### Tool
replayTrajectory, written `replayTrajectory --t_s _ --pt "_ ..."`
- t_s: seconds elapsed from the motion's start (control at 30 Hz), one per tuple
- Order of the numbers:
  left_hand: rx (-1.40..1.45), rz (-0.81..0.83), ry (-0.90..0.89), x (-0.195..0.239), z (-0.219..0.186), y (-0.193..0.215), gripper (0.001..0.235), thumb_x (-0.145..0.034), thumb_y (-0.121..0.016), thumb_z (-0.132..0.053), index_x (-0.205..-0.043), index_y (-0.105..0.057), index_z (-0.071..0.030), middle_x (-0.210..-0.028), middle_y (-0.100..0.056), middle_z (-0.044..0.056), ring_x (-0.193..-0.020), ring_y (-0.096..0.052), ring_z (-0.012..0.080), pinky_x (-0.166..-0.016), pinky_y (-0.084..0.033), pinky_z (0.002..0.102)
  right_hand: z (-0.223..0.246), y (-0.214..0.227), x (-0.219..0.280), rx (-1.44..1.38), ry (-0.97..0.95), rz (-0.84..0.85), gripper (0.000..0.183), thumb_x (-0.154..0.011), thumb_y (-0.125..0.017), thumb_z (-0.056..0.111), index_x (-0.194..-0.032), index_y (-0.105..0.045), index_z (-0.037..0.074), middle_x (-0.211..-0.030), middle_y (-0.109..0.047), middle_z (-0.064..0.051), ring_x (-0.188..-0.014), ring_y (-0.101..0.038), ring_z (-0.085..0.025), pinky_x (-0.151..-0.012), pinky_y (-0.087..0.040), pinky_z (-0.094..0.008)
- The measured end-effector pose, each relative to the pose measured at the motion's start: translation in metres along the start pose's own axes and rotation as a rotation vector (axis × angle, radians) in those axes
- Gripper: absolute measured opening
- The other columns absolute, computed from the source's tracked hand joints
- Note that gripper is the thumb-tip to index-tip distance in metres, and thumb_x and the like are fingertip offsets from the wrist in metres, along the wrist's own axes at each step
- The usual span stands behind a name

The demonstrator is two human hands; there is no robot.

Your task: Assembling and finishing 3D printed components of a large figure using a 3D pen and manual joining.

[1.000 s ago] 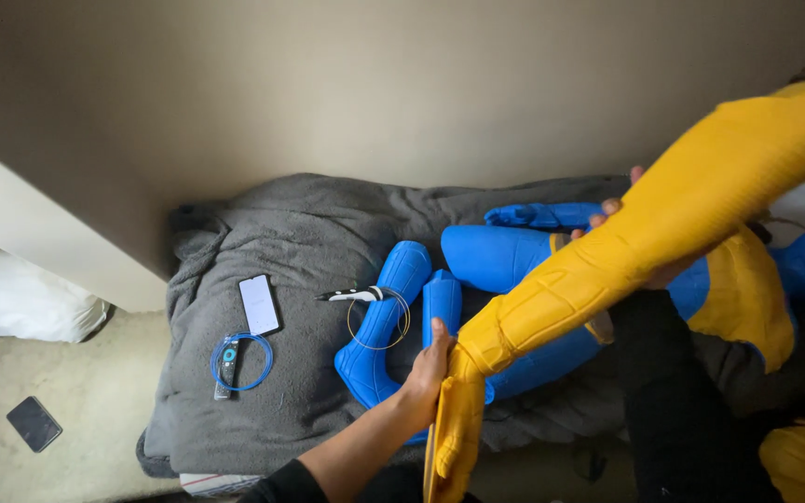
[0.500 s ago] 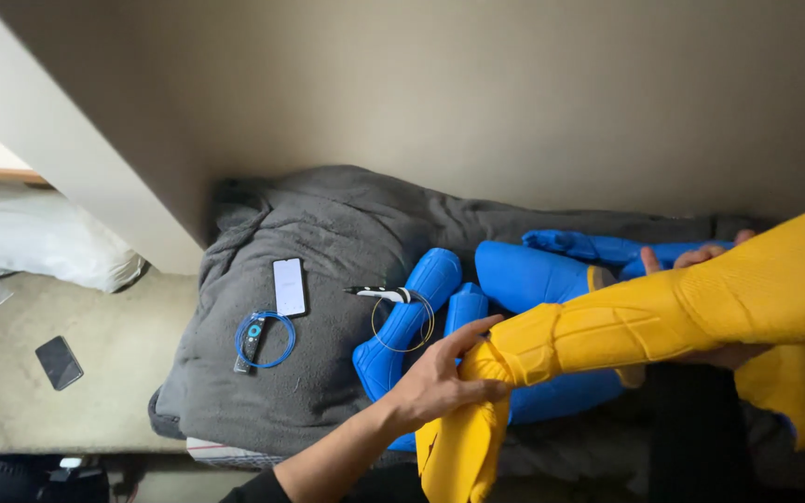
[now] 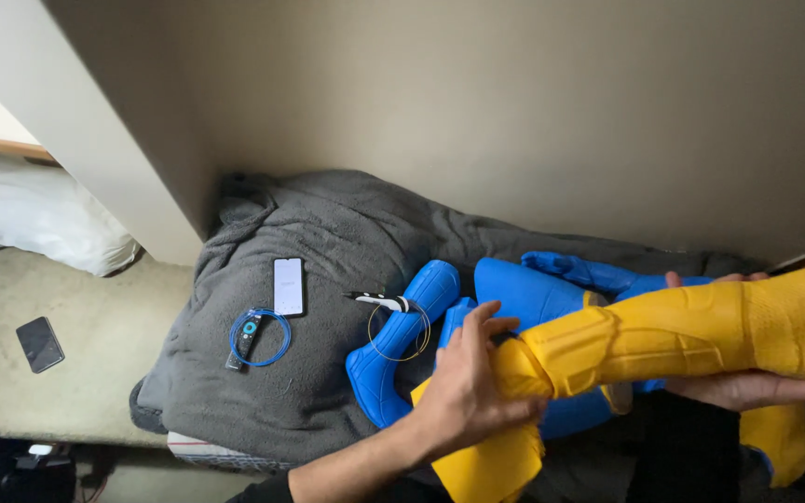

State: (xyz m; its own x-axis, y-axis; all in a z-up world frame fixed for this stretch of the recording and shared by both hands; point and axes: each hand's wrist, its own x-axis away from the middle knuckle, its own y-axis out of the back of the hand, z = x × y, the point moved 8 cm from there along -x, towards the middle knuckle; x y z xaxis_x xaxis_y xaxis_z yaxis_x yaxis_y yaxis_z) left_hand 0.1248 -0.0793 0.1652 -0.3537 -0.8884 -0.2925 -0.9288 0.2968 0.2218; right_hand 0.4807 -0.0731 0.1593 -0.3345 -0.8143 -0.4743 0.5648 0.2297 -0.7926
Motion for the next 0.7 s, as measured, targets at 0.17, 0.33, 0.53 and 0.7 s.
replayTrajectory --t_s 0.17,0.33,0.53,0.7 --pt "0.004 0.009 0.037 0.010 0.000 -0.010 0.120 -0.060 -0.093 -0.034 -0.154 -0.028 0.002 -0.141 -0.060 0.017 -0.123 -0.061 0.0323 -0.107 -0.046 0.043 0.008 -0.007 0.002 0.084 0.032 0.110 0.111 -0.080 -0.056 0.088 -0.149 -0.046 0.001 -0.137 -0.058 -0.015 -0.129 -0.057 -0.028 -0.118 -0.040 -0.056" --pt "-0.047 0.156 0.117 0.013 0.014 -0.019 0.127 -0.063 -0.095 -0.039 -0.157 -0.021 0.003 -0.126 -0.067 0.020 -0.125 -0.060 0.0387 -0.107 -0.047 0.045 0.009 -0.005 0.011 0.153 0.075 0.180 0.111 -0.083 -0.050 0.089 -0.145 -0.047 -0.004 -0.134 -0.061 -0.018 -0.126 -0.061 -0.029 -0.108 -0.050 -0.048" --pt "0.173 0.283 0.138 0.008 0.023 -0.021 0.115 -0.071 -0.090 -0.042 -0.154 -0.026 0.005 -0.125 -0.069 0.023 -0.122 -0.067 0.0357 -0.106 -0.053 0.041 0.011 -0.003 0.017 0.160 0.122 0.200 0.109 -0.083 -0.046 0.088 -0.145 -0.047 -0.002 -0.134 -0.061 -0.018 -0.125 -0.063 -0.029 -0.101 -0.053 -0.044" --pt "0.243 0.372 0.126 0.000 0.025 -0.016 0.103 -0.074 -0.089 -0.039 -0.151 -0.035 0.003 -0.129 -0.067 0.023 -0.124 -0.066 0.0332 -0.104 -0.052 0.041 0.007 -0.030 0.008 0.108 0.144 0.251 0.112 -0.082 -0.048 0.091 -0.147 -0.045 0.000 -0.137 -0.059 -0.017 -0.127 -0.061 -0.031 -0.103 -0.051 -0.047"
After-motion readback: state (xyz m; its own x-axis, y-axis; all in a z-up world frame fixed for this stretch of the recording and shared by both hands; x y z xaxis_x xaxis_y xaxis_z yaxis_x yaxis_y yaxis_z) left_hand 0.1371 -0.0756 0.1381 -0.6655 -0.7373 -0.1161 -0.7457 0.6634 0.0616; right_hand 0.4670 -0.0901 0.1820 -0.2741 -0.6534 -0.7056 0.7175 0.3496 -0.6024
